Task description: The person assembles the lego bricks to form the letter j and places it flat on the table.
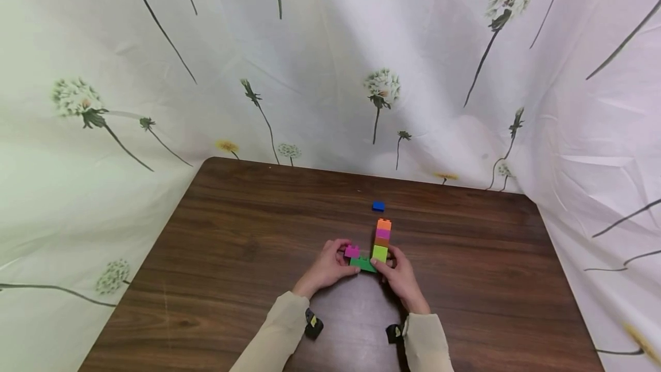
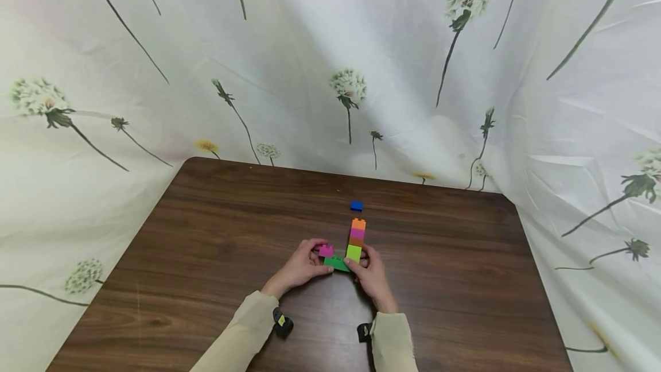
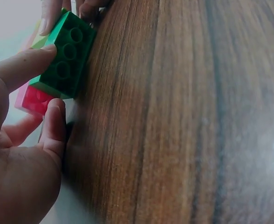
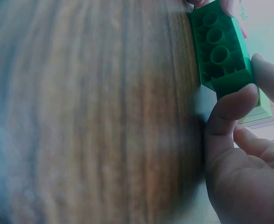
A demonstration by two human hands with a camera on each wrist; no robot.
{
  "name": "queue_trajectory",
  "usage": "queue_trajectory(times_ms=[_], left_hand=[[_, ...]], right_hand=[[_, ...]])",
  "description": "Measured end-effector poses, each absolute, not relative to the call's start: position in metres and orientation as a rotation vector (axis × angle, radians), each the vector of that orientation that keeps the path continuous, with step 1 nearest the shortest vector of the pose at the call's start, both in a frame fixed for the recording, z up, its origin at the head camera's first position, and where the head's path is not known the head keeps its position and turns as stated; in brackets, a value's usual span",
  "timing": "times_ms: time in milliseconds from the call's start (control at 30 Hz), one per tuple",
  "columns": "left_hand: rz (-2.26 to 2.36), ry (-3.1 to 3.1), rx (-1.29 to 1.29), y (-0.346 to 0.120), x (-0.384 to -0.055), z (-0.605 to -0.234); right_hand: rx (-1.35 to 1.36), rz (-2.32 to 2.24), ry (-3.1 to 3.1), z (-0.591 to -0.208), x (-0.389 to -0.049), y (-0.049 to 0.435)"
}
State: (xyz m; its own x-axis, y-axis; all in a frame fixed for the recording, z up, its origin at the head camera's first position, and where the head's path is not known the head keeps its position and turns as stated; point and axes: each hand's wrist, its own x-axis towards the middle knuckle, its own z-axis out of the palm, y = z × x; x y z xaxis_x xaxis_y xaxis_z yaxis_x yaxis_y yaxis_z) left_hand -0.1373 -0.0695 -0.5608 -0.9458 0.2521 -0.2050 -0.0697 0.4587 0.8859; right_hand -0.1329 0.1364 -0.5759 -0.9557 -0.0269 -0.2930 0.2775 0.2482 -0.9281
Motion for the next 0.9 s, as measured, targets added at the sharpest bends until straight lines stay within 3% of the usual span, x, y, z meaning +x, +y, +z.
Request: queue_trajectory(times_ms=[900], left_hand=[[1.469,2.407,0.121,-0.069,-0.137,-0.562]], right_hand=[[0.250,-1.698,2.297,-0.566,-0.133,0.135]])
